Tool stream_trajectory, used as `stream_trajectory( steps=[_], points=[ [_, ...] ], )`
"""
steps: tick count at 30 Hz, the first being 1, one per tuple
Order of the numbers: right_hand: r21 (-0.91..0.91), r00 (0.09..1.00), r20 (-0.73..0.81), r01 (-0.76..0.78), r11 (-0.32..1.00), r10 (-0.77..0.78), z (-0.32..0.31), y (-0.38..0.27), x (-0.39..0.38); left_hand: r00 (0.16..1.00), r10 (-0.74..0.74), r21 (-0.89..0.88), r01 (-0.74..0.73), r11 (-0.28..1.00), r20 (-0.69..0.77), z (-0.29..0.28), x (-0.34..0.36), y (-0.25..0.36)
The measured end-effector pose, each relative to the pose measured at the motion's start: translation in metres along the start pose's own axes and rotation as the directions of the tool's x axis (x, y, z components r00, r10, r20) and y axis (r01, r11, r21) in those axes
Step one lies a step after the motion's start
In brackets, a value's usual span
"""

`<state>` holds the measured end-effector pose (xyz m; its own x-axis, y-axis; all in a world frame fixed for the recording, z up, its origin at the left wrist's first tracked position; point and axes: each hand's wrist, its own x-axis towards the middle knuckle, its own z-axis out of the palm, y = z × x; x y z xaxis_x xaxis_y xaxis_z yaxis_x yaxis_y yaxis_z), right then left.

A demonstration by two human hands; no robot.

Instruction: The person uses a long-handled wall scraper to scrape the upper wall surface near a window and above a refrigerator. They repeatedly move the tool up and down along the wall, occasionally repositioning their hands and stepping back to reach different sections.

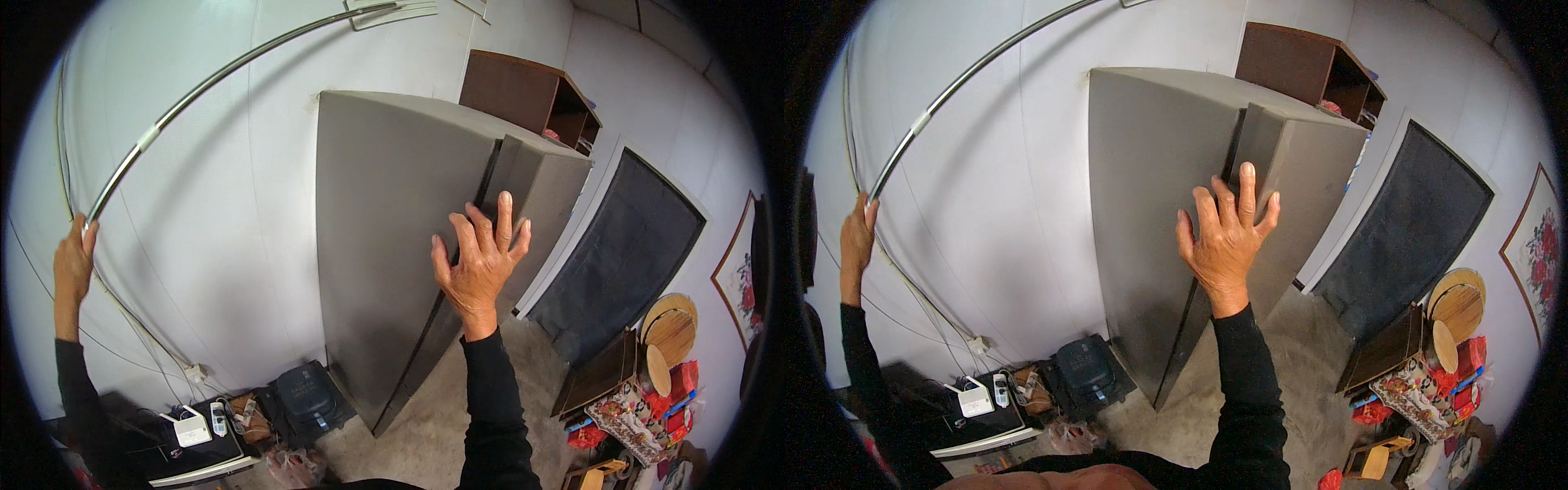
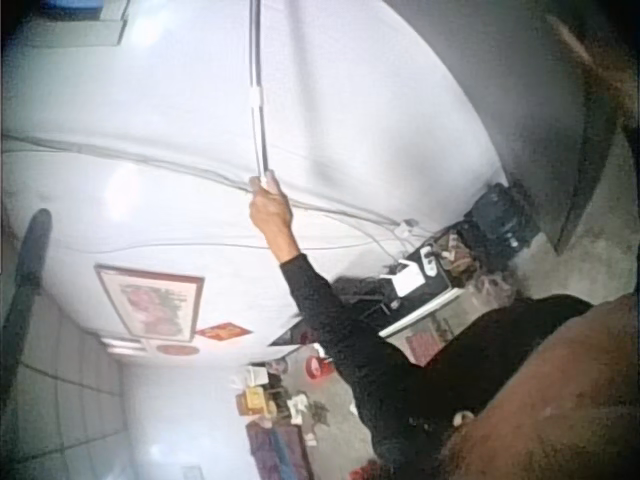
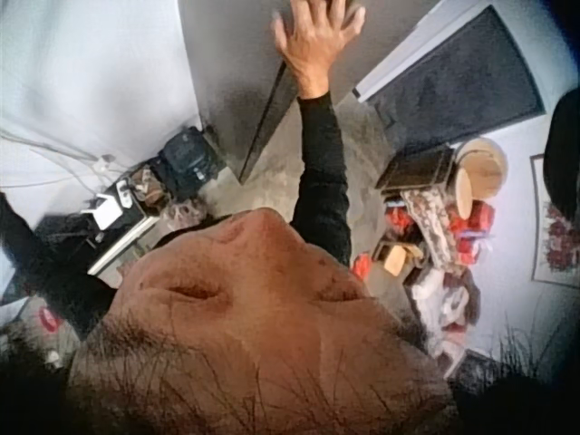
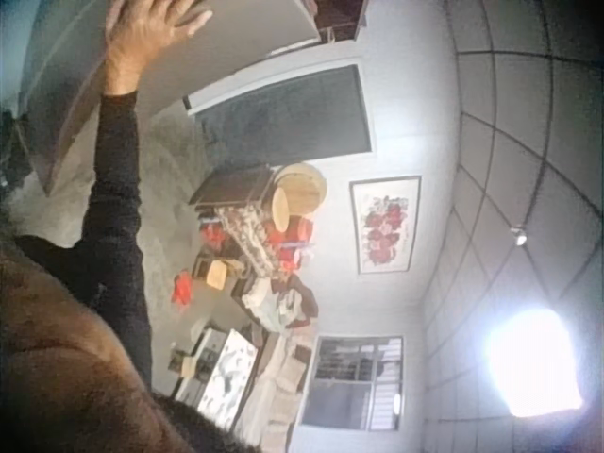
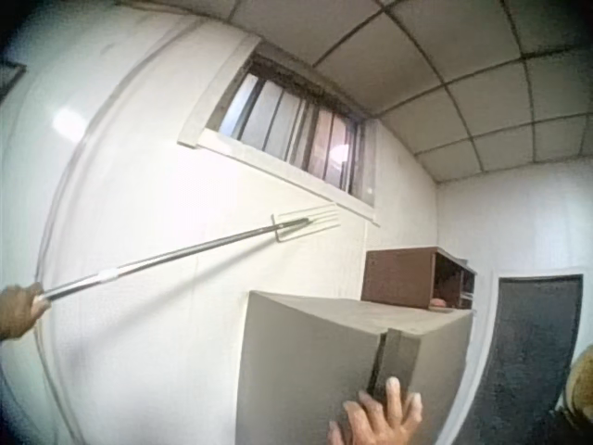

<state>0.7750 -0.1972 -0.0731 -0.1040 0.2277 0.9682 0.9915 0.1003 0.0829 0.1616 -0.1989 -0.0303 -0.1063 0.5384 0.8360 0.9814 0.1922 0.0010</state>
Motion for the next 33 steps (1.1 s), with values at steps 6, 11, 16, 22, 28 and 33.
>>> stream_trajectory(
  steps=[6, 11, 16, 22, 28, 33],
  points=[
    [0.016, 1.0, -0.013, 0.003, 1.0, -0.003, 0.0, 0.0, 0.001, 0.998, 0.029, -0.038, -0.027, 0.999, 0.056, -0.012, 0.059, 0.057],
    [0.017, 1.0, -0.018, 0.012, 1.0, -0.012, 0.0, 0.0, 0.0, 0.993, 0.121, -0.059, -0.121, 0.991, 0.011, 0.011, 0.078, 0.114],
    [0.019, 0.999, -0.027, 0.02, 1.0, -0.02, 0.002, 0.001, -0.001, 0.984, 0.178, -0.057, -0.178, 0.982, 0.004, 0.035, 0.097, 0.173],
    [-0.06, 1.0, -0.022, 0.018, 0.998, -0.019, 0.004, 0.003, -0.002, 0.986, 0.159, -0.074, -0.155, 0.985, 0.044, 0.042, 0.109, 0.212],
    [-0.082, 0.999, -0.027, 0.014, 0.997, -0.016, 0.002, 0.0, 0.001, 0.99, 0.137, -0.032, -0.136, 0.99, 0.02, 0.034, 0.066, 0.149],
    [-0.056, 1.0, -0.001, 0.003, 0.998, -0.003, -0.003, 0.0, 0.001, 0.995, 0.09, 0.005, -0.09, 0.996, -0.044, 0.018, -0.004, 0.067]
  ],
)
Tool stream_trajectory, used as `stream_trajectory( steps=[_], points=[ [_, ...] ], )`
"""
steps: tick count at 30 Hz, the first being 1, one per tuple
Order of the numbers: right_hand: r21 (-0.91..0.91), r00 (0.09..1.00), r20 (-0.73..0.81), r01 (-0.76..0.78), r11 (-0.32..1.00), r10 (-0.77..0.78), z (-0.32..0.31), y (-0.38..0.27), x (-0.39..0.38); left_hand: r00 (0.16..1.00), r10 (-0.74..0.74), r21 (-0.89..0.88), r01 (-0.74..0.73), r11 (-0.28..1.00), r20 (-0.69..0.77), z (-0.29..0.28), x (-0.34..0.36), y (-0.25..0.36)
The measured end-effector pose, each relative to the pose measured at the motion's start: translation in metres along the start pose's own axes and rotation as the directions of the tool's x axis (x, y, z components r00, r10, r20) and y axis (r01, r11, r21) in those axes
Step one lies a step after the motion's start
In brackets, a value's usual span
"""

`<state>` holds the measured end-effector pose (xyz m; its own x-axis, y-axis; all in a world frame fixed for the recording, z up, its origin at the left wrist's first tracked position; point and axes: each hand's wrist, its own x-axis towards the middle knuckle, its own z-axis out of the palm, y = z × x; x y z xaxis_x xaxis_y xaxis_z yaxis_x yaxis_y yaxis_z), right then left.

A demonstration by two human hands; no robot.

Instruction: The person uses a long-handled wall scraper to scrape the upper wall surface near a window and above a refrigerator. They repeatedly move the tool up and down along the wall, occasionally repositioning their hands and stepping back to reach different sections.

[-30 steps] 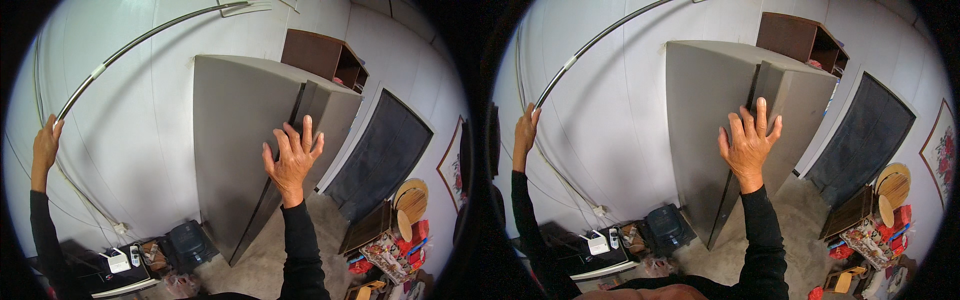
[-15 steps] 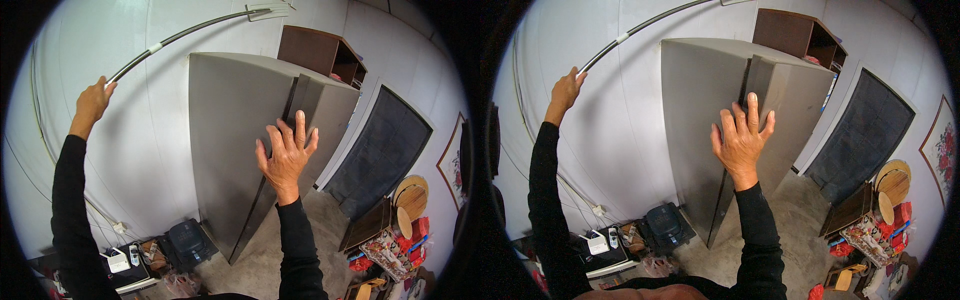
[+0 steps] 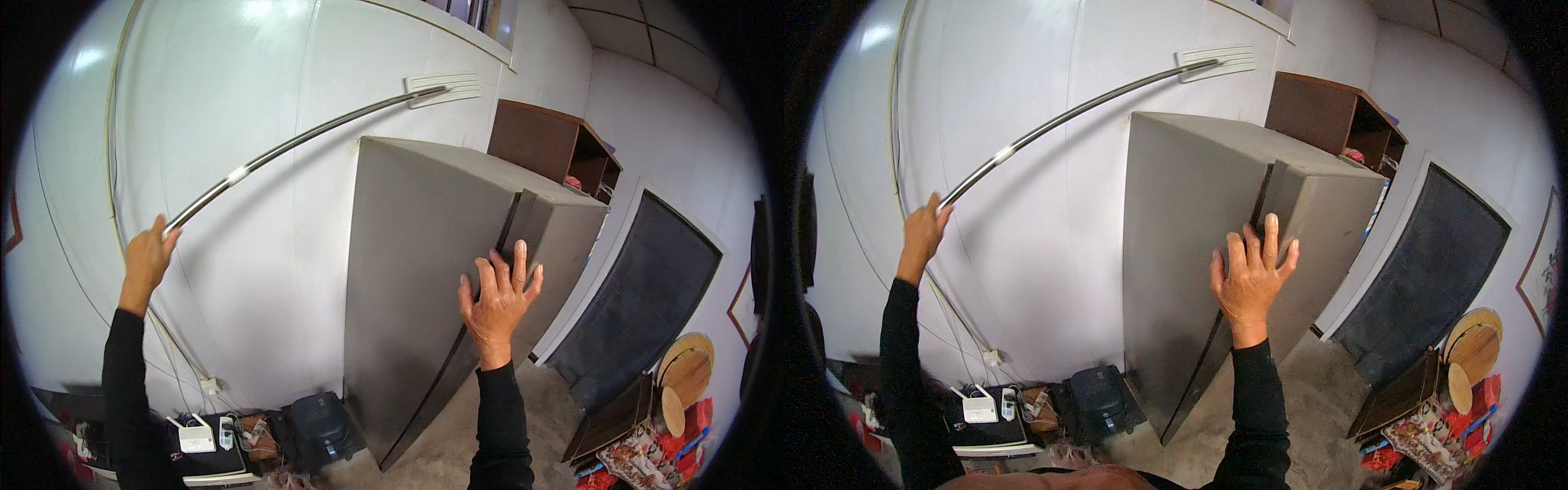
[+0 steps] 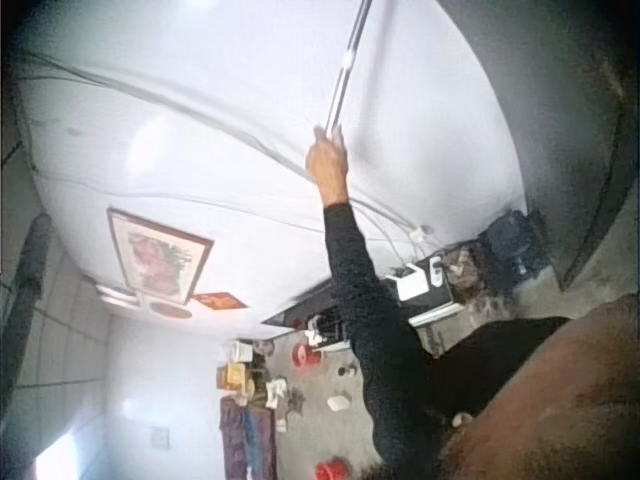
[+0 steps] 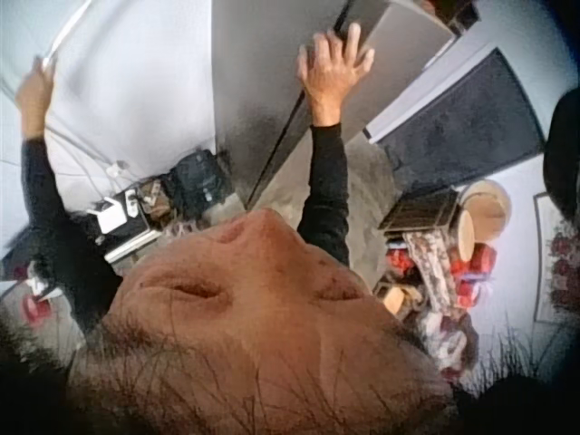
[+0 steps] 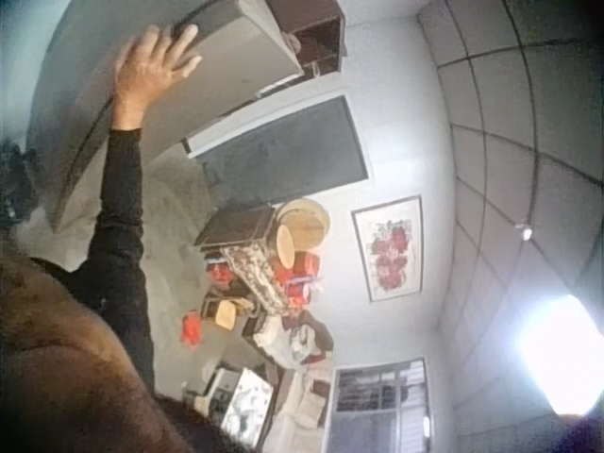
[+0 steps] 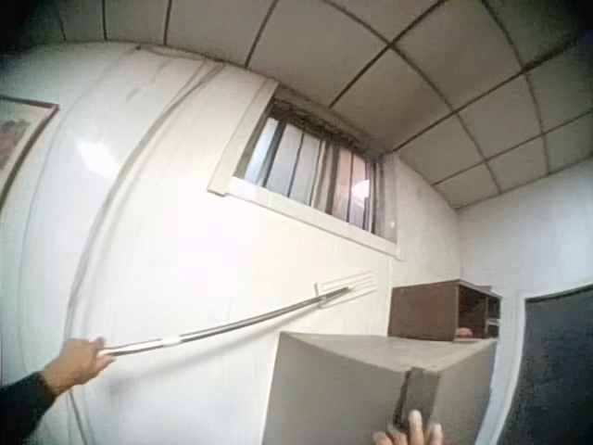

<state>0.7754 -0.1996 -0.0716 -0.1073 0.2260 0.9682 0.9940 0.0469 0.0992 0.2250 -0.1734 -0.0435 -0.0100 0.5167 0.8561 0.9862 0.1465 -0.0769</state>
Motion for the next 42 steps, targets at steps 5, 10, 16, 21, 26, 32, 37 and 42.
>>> stream_trajectory(
  steps=[5, 10, 16, 21, 26, 32, 37, 42],
  points=[
    [0.051, 1.0, 0.003, 0.002, 0.999, -0.002, 0.0, -0.001, -0.002, 0.997, -0.069, 0.033, 0.068, 0.997, 0.036, -0.004, -0.013, -0.017],
    [0.055, 1.0, 0.01, 0.011, 0.998, -0.011, -0.001, -0.001, -0.002, 0.999, -0.047, 0.003, 0.047, 0.999, -0.01, 0.01, 0.034, 0.014],
    [0.064, 1.0, 0.007, 0.013, 0.998, -0.014, -0.001, -0.002, -0.001, 0.999, 0.025, -0.023, -0.025, 0.999, -0.032, 0.027, 0.105, 0.088],
    [0.066, 1.0, -0.015, 0.018, 0.998, -0.017, 0.0, 0.0, -0.003, 0.997, 0.062, 0.025, -0.061, 0.998, -0.043, 0.031, 0.157, 0.129],
    [0.056, 1.0, -0.019, -0.003, 0.998, 0.004, 0.0, -0.003, 0.0, 0.999, 0.044, -0.018, -0.044, 0.999, 0.017, 0.032, 0.153, 0.138],
    [0.075, 1.0, -0.008, 0.03, 0.997, -0.03, 0.001, 0.001, -0.004, 0.996, 0.03, 0.005, -0.029, 1.0, -0.082, 0.012, 0.146, 0.125],
    [0.107, 1.0, -0.016, 0.019, 0.994, -0.018, 0.003, 0.0, -0.005, 0.998, 0.066, 0.036, -0.066, 0.997, 0.002, 0.018, 0.158, 0.138],
    [0.095, 1.0, -0.018, 0.016, 0.995, -0.014, 0.002, -0.002, -0.004, 0.999, 0.042, 0.04, -0.042, 0.998, 0.009, 0.024, 0.15, 0.139]
  ],
)
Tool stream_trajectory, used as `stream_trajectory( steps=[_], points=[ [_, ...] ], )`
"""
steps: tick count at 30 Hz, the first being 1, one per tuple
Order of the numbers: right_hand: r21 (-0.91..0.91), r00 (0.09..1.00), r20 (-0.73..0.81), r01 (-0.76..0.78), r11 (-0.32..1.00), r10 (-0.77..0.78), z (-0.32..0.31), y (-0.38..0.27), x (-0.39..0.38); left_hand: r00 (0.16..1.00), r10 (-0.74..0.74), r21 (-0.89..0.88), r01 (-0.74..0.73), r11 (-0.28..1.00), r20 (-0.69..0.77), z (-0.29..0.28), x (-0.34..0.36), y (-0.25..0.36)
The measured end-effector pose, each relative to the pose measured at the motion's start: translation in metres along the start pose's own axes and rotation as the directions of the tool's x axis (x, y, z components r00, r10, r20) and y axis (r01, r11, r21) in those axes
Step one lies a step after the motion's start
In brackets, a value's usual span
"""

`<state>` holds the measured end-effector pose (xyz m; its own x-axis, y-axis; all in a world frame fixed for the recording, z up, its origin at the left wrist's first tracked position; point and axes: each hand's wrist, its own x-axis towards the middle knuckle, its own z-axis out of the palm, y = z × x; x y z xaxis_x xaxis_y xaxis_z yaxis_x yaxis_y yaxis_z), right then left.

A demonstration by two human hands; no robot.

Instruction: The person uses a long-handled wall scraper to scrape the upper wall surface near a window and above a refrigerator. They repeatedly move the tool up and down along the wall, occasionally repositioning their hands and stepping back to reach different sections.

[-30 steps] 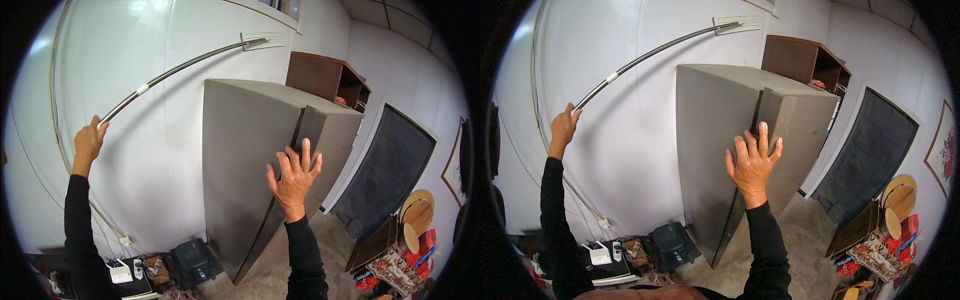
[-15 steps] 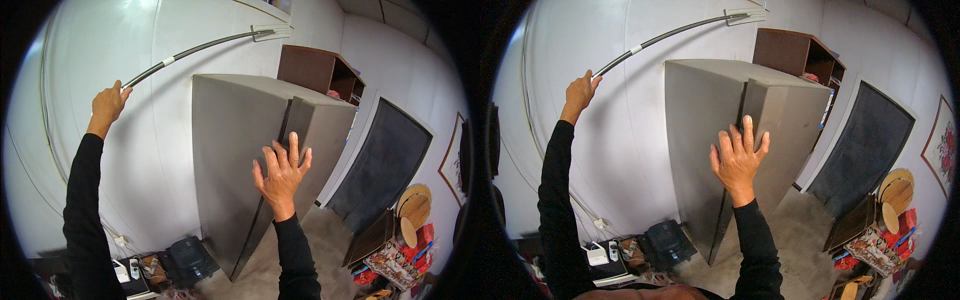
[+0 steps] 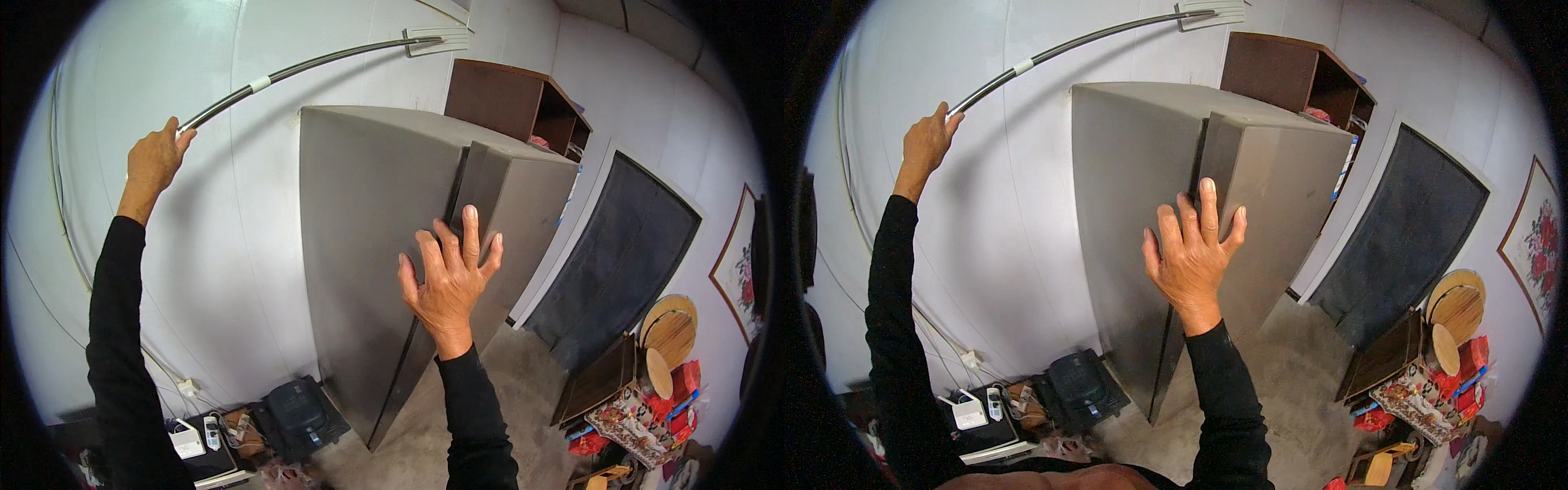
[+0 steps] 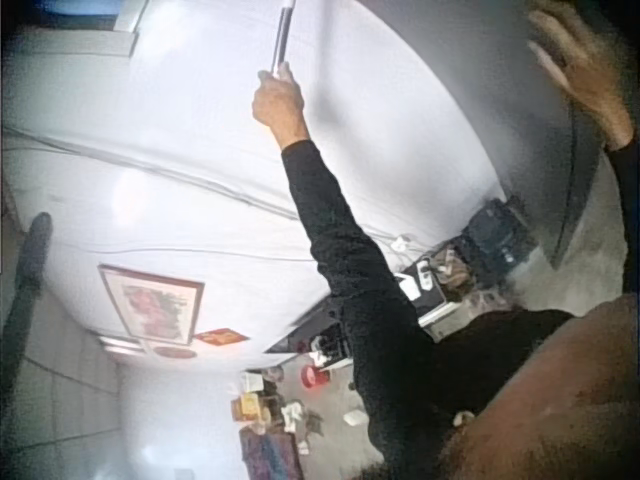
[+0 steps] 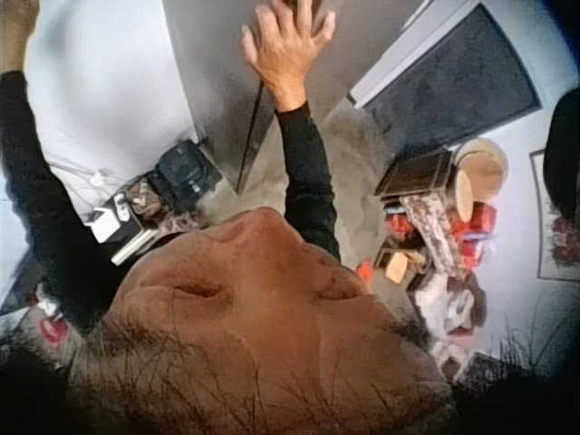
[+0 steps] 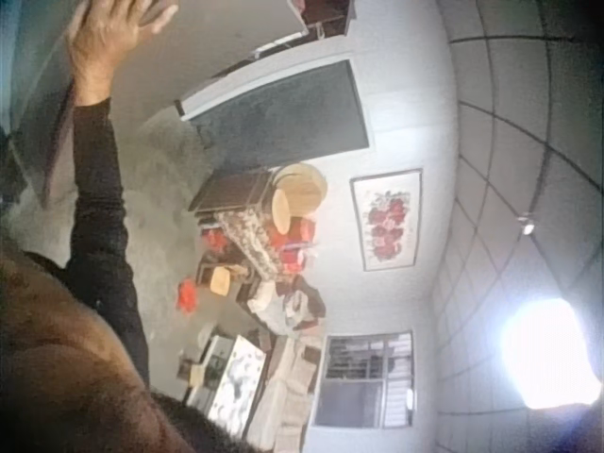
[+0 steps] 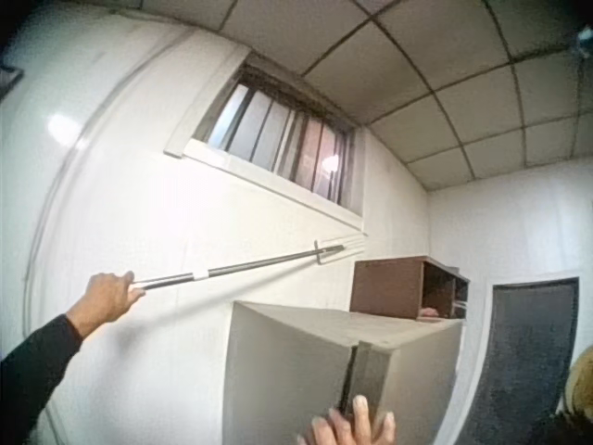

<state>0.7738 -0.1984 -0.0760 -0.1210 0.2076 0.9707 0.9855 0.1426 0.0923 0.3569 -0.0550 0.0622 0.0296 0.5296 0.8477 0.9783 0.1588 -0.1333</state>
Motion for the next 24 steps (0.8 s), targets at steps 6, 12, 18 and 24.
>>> stream_trajectory(
  steps=[6, 12, 18, 24],
  points=[
    [-0.068, 1.0, 0.009, 0.001, 0.998, 0.0, 0.001, 0.002, 0.0, 0.997, 0.022, -0.013, -0.023, 1.0, -0.067, -0.008, -0.003, -0.005],
    [-0.069, 1.0, 0.011, -0.02, 0.997, 0.021, 0.001, 0.0, -0.001, 0.999, 0.031, -0.029, -0.032, 0.999, -0.032, -0.009, 0.015, 0.036],
    [-0.107, 1.0, 0.003, -0.007, 0.994, 0.007, 0.003, 0.001, -0.003, 0.996, 0.023, 0.056, -0.018, 0.998, -0.09, -0.032, -0.002, -0.044],
    [-0.119, 1.0, 0.005, -0.015, 0.993, 0.016, 0.001, -0.001, -0.002, 0.994, -0.047, 0.101, 0.057, 0.993, -0.102, -0.043, -0.103, -0.183]
  ],
)
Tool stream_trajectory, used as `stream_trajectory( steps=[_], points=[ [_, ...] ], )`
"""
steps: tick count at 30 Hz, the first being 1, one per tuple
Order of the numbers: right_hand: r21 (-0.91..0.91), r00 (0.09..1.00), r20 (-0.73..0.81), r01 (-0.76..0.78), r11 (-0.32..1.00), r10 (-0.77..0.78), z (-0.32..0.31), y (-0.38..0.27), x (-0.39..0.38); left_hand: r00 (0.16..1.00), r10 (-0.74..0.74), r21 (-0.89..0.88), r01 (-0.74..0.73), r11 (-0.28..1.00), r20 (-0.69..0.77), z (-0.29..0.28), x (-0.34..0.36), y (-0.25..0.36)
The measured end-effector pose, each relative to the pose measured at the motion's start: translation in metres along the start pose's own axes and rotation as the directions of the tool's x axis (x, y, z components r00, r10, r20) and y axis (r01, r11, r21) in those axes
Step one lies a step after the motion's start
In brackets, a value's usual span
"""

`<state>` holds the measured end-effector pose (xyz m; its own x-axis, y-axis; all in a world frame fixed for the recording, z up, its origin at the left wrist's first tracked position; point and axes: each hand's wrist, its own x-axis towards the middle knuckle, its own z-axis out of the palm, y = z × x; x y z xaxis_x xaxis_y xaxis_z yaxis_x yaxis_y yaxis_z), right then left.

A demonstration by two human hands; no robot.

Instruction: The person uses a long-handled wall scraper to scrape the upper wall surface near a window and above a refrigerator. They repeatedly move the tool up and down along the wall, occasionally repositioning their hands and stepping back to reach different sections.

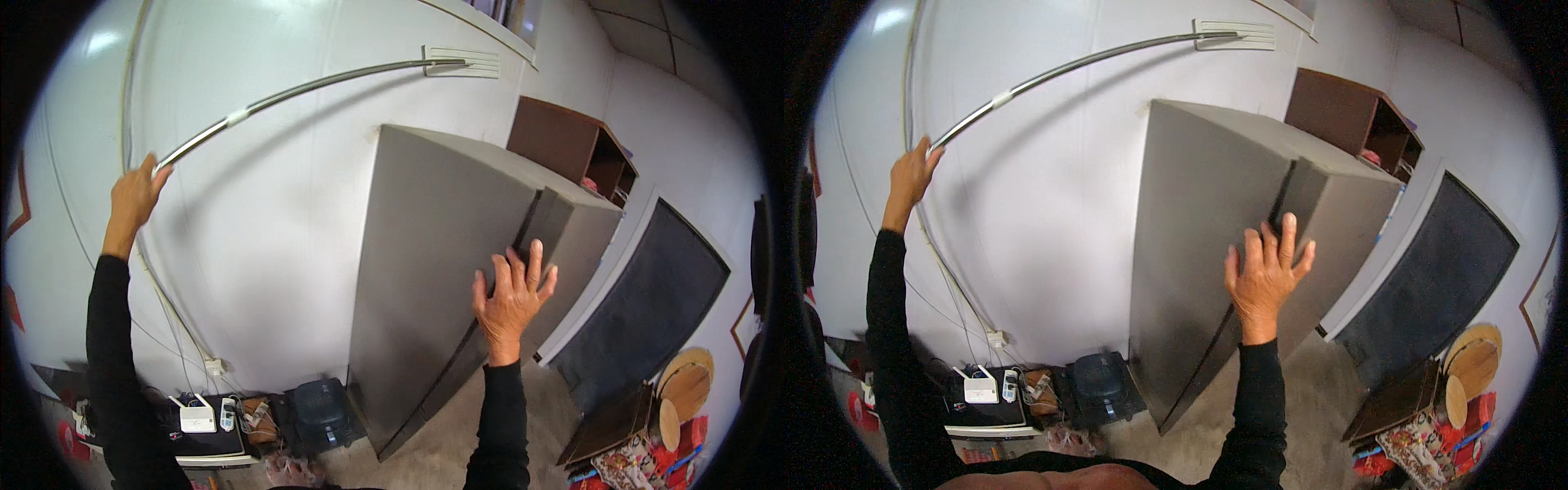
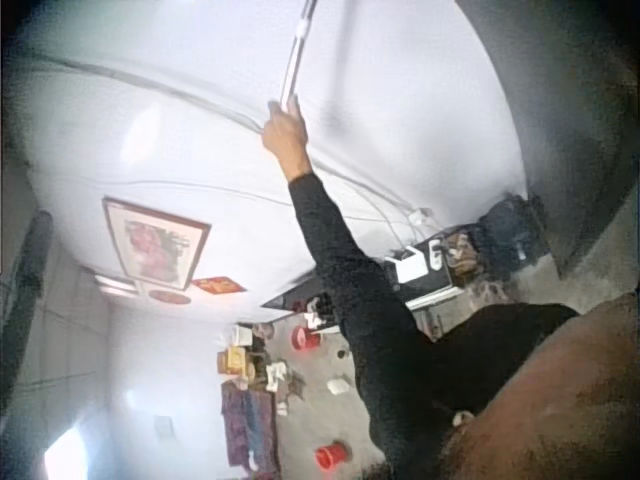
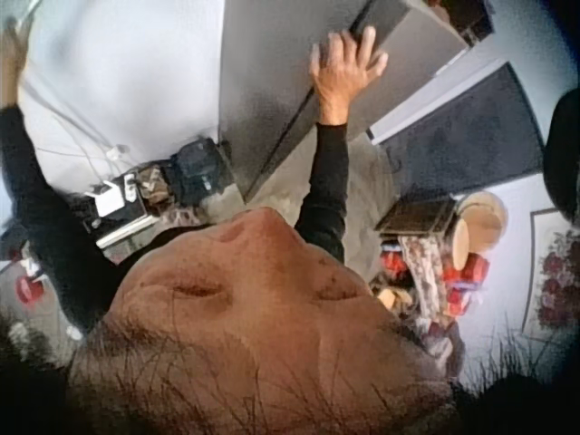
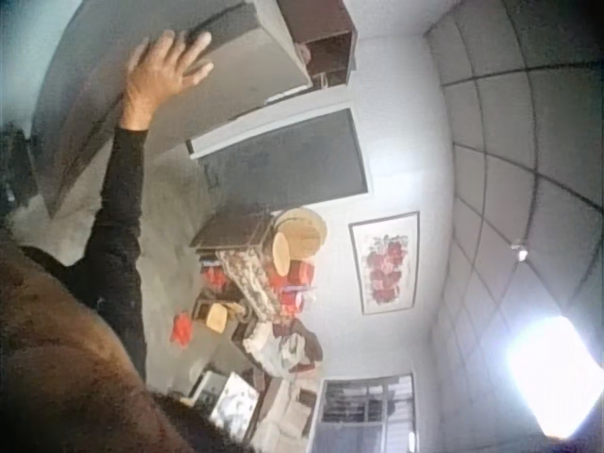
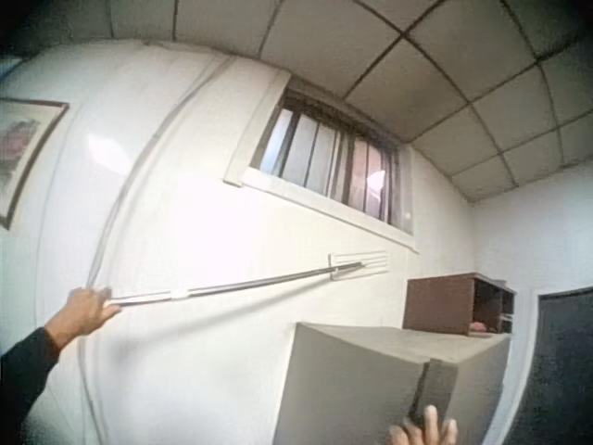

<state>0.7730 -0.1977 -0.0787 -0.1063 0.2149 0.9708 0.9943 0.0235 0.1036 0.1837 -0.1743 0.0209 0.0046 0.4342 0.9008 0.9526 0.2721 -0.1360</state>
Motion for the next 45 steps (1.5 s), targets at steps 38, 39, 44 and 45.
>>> stream_trajectory(
  steps=[38, 39, 44, 45],
  points=[
    [-0.059, 0.999, 0.008, 0.034, 0.998, -0.033, -0.005, -0.006, -0.002, 0.789, -0.35, -0.158, 0.483, 0.861, 0.506, -0.055, -0.43, -0.032],
    [-0.051, 1.0, 0.026, 0.017, 0.999, -0.016, -0.005, -0.006, -0.002, 0.783, -0.349, -0.159, 0.487, 0.859, 0.514, -0.056, -0.431, -0.031],
    [-0.051, 0.999, 0.015, 0.029, 0.998, -0.028, -0.006, -0.007, -0.003, 0.745, -0.317, -0.171, 0.497, 0.851, 0.586, -0.057, -0.438, -0.027],
    [-0.052, 0.999, 0.009, 0.035, 0.998, -0.035, -0.006, -0.007, -0.002, 0.73, -0.301, -0.19, 0.507, 0.841, 0.614, -0.057, -0.438, -0.024]
  ],
)
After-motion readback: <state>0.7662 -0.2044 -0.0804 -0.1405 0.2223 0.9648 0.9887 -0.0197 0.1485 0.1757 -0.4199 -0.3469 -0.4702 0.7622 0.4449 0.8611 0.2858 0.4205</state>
